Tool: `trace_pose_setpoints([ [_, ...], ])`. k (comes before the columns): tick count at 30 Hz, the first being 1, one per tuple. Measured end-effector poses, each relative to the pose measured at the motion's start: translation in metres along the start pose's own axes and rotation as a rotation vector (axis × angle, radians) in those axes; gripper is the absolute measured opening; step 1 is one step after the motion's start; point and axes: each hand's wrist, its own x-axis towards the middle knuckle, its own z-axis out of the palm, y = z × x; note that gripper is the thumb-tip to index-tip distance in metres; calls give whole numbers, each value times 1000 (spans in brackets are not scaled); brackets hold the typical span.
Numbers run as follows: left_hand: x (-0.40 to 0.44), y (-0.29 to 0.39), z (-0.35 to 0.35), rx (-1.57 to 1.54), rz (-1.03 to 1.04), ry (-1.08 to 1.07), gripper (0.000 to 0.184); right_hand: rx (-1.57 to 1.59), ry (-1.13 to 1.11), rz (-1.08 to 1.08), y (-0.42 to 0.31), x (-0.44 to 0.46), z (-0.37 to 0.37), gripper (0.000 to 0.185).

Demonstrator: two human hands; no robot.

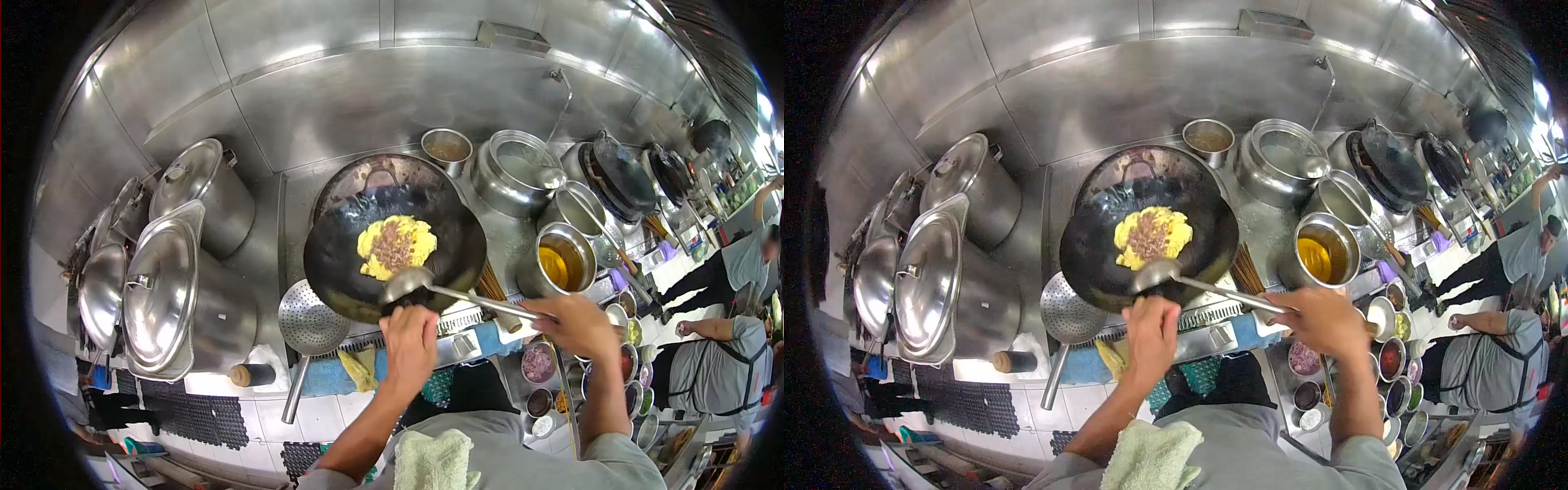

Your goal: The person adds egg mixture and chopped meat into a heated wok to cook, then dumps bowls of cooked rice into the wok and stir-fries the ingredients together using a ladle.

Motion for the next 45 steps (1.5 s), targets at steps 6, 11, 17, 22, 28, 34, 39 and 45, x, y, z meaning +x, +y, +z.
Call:
trace_pose_setpoints([
  [6,0,-92,56,-3,-54,-45,5,27,267,122,-33,123,92,29],
  [11,-69,-59,48,-37,-5,-58,9,197,492,95,-60,109,95,39],
  [17,15,-74,44,-22,-56,6,9,239,442,79,-46,56,96,38],
  [22,3,-25,5,-57,-60,-65,8,157,210,80,-31,-8,48,41],
  [28,24,-77,42,3,-82,-51,10,54,288,144,-53,78,78,37],
  [34,-69,-87,65,8,-26,-92,6,256,529,132,-68,101,104,39],
  [39,-13,-98,66,38,-20,-15,7,376,541,88,-55,77,115,43],
  [45,27,-116,77,93,27,21,3,145,423,105,-42,117,155,53],
])
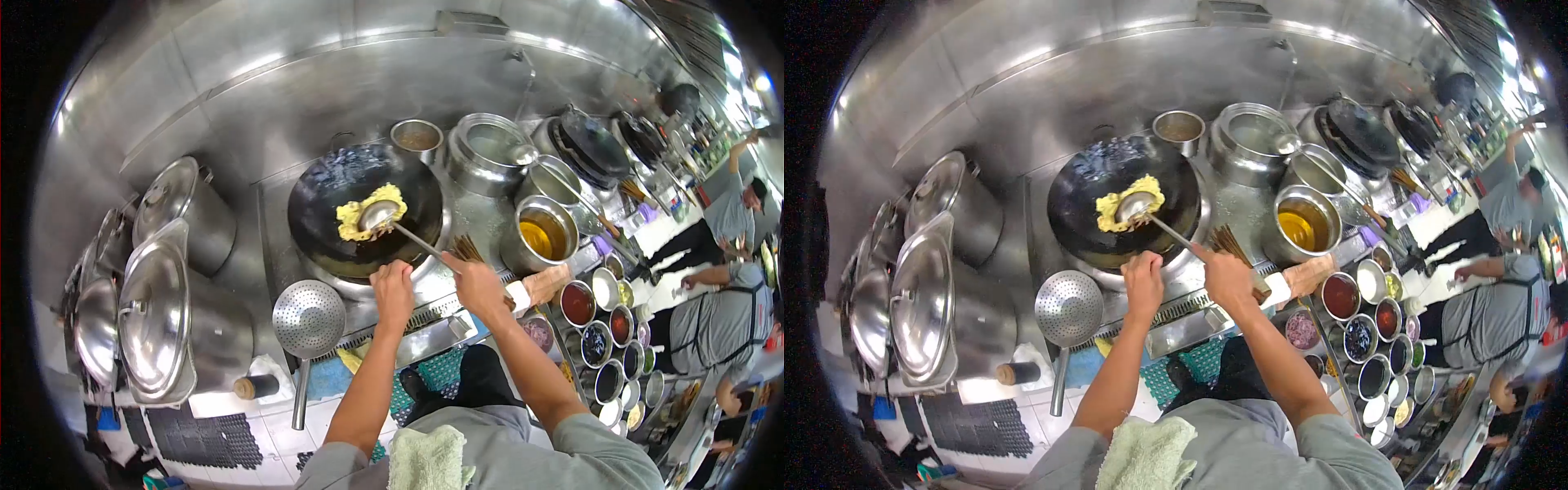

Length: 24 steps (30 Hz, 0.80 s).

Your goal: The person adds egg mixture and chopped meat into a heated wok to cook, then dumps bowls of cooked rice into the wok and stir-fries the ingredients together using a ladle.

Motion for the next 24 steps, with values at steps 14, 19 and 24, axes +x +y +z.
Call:
trace_pose_setpoints([
  [14,-215,120,26,-475,283,-937,38,244,451,336,120,-241,-51,38],
  [19,-302,138,51,-529,614,-1383,52,387,508,885,163,-473,-7,31],
  [24,-330,217,77,-406,702,-1429,54,45,1048,1458,176,-772,85,19],
])
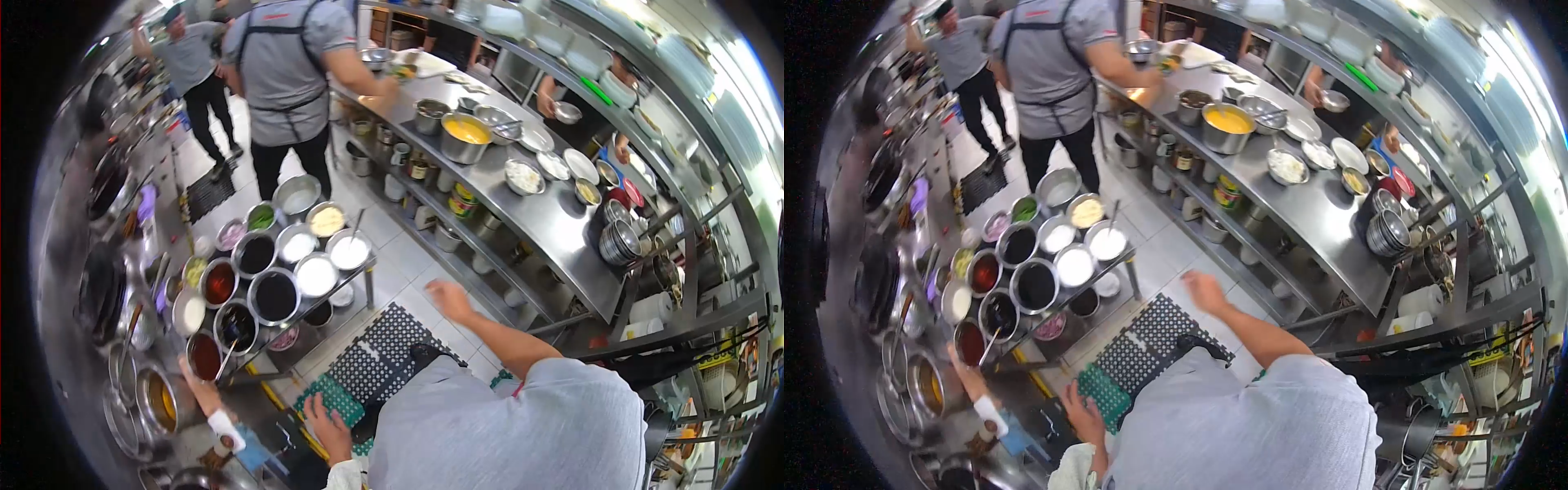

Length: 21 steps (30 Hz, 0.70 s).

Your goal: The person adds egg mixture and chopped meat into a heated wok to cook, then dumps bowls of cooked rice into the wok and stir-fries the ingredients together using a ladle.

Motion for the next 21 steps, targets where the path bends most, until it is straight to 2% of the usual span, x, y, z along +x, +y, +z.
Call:
trace_pose_setpoints([
  [2,34,8,24,45,21,71,53,-84,397,256,106,25,-60,23],
  [4,56,35,59,45,30,84,53,35,722,461,184,61,-120,30],
  [5,69,56,77,25,30,61,53,135,758,559,213,82,-150,29],
  [6,80,74,92,6,28,39,53,230,735,675,210,102,-184,29],
  [10,100,177,164,-89,54,-137,50,466,804,832,261,174,-245,36],
  [12,99,207,197,11,227,-204,48,499,766,823,283,202,-258,35],
  [13,97,233,204,-27,244,-257,42,515,742,817,293,210,-263,34],
  [16,87,250,228,-72,287,-331,35,325,608,729,335,215,-272,30],
  [18,80,237,237,-105,215,-328,30,498,707,670,366,214,-267,26],
  [19,77,228,239,-124,171,-315,28,193,584,697,349,205,-281,26],
  [20,75,220,237,-137,105,-309,27,-69,523,536,385,198,-277,29],
  [21,72,212,235,-156,35,-300,26,-457,723,202,404,186,-261,19],
])
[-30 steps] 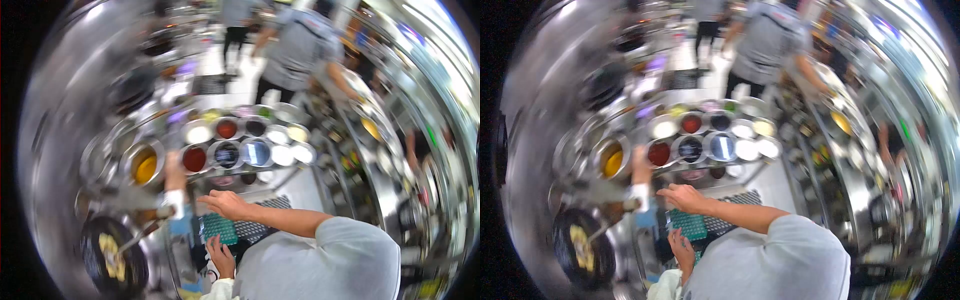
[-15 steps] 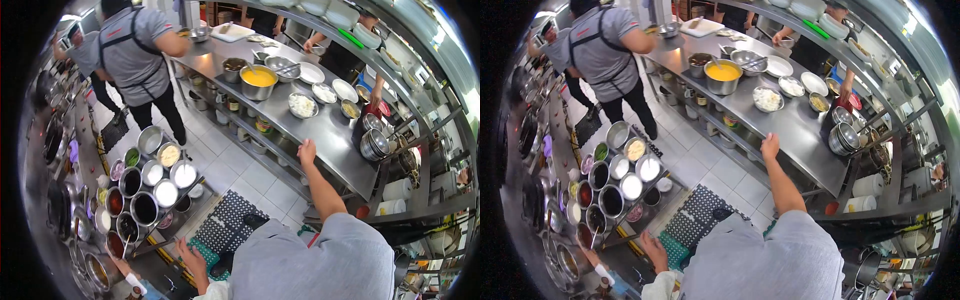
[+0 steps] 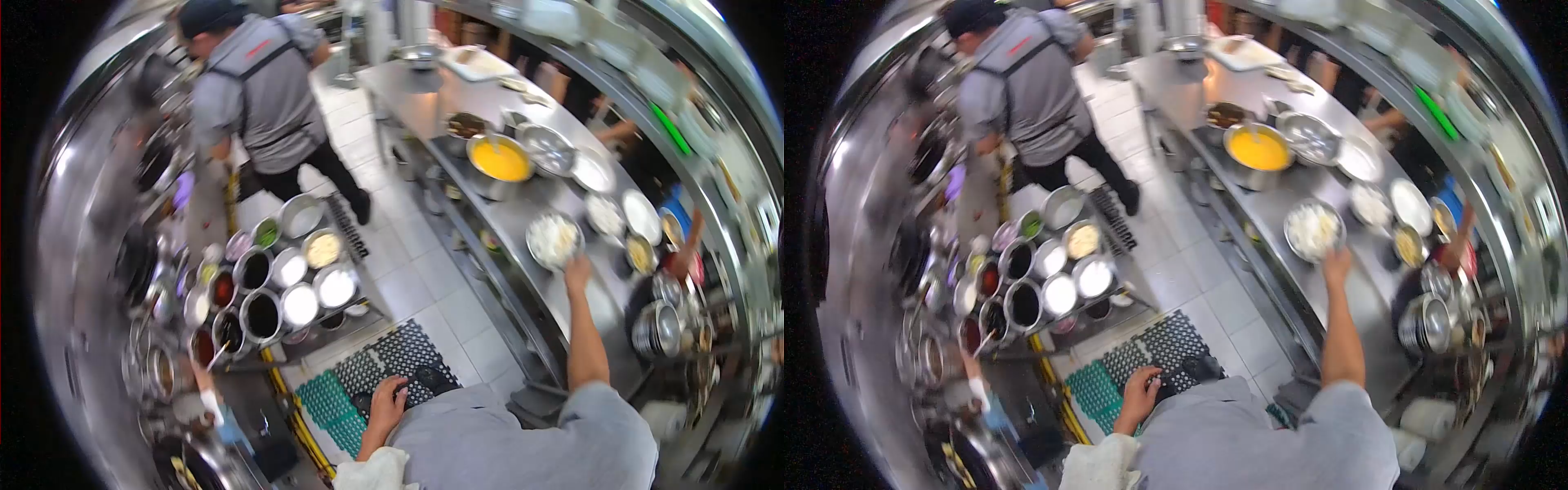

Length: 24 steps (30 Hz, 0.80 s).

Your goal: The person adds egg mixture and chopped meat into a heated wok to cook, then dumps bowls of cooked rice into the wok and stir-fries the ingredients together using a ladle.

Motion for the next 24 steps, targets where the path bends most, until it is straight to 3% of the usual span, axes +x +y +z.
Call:
trace_pose_setpoints([
  [1,-7,-4,-2,-35,-65,16,24,270,-240,80,-74,5,-72,18],
  [2,-11,-4,-6,-103,-143,59,21,194,-293,-44,-64,0,-67,19],
  [3,-13,-2,-8,-117,-168,97,21,235,-498,7,-119,-2,-108,21],
  [5,-16,1,-18,-142,-217,170,21,357,-690,-79,-138,-40,-101,24],
  [7,-18,-1,-26,-180,-211,239,26,689,-1010,-60,-236,-70,-137,26],
  [9,-23,-4,-37,-339,-244,294,28,790,-1205,-251,-266,-129,-101,25],
  [10,-29,2,-49,-538,-289,315,32,821,-1329,-346,-314,-144,-112,23],
  [13,-67,-12,-82,-739,-337,456,34,719,-1711,-705,-428,-198,-112,28],
  [15,-105,-15,-109,-709,-256,671,20,815,-1742,-929,-509,-230,-131,25],
  [17,-154,-41,-127,-752,-395,789,17,886,-1781,-1131,-574,-268,-139,23],
  [22,-252,-60,-150,-1037,-417,1119,10,1008,-1891,-1672,-737,-381,-218,23],
  [24,-293,-67,-170,-1109,-419,1320,12,1073,-2184,-1538,-788,-439,-258,27],
])
